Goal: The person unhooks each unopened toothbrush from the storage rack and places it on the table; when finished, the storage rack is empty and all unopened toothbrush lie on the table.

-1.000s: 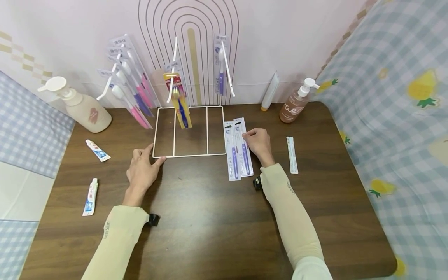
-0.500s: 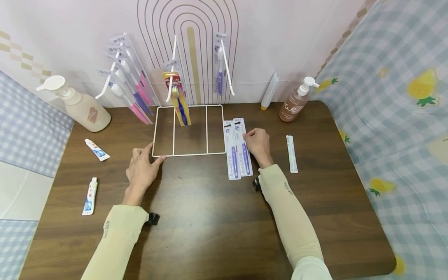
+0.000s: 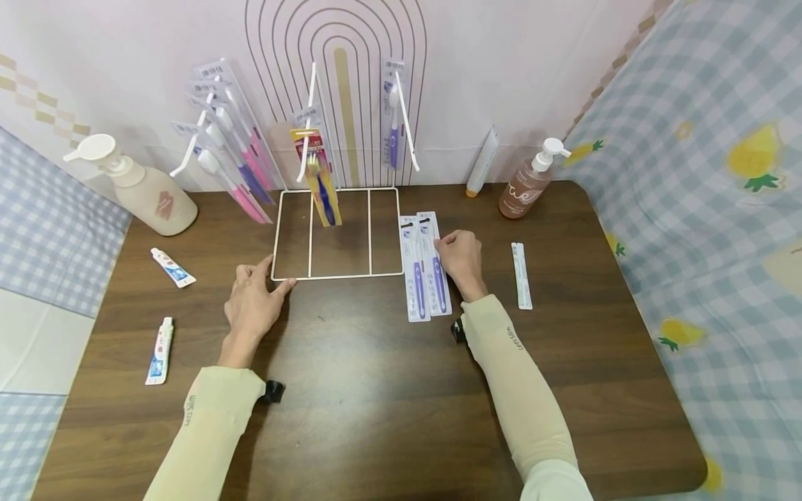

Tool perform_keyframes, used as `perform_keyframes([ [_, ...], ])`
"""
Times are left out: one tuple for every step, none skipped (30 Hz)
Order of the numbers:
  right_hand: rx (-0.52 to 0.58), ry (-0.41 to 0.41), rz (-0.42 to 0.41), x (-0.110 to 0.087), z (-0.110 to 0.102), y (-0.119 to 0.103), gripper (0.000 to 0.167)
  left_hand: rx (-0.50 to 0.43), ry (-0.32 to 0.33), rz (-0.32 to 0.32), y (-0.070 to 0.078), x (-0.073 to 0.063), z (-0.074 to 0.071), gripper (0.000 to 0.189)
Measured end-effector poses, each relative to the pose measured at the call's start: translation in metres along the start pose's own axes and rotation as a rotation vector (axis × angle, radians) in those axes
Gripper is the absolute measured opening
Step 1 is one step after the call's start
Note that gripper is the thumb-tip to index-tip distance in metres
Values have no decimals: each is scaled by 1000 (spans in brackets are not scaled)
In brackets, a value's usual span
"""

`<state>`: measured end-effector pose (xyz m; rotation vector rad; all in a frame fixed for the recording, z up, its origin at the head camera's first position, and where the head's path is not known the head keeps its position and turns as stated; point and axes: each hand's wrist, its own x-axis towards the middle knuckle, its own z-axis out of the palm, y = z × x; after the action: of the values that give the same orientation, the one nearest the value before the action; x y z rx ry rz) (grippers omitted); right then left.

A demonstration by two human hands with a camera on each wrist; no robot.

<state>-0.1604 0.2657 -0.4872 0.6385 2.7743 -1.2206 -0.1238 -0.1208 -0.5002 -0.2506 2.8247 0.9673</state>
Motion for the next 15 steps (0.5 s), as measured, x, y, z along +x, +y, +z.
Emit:
perform_keyframes([
  [0,3,0,0,0,0,28,-1,-1,0,0,0,0,75],
  [0,4,2,0,0,0,28,-1,-1,0,1,0,0,75],
  [-1,5,1,-1,0,0,28,-3,-1,0,1,0,0,75],
  [-1,8,1,-1,0,0,28,-4,-1,-1,1,0,0,75],
  [-3,11,0,-1,0,0,28,-4,-1,-1,1,0,0,75],
  [-5,13,-1,-1,0,0,28,-5,1,0,1,0,0,75],
  [-7,16,-3,-1,0,0,28,-5,2,1,1,0,0,75],
  [-7,19,-6,-2,0,0,28,-5,3,2,1,0,0,75],
  [-8,21,-8,-2,0,0,27,-5,5,2,1,0,0,75],
  [-7,24,-9,-2,1,0,27,-6,5,2,1,0,0,75],
  [-7,26,-10,-2,1,1,27,-6,6,3,1,0,0,75],
  [-5,26,-10,-2,1,1,26,-6,6,2,1,0,0,75],
  [-4,28,-11,-2,2,1,26,-5,6,1,1,0,0,75],
  [-5,30,-12,-2,2,1,26,-5,6,-1,1,0,0,75],
  [-5,28,-14,-2,2,1,26,-6,5,-3,0,0,0,75],
])
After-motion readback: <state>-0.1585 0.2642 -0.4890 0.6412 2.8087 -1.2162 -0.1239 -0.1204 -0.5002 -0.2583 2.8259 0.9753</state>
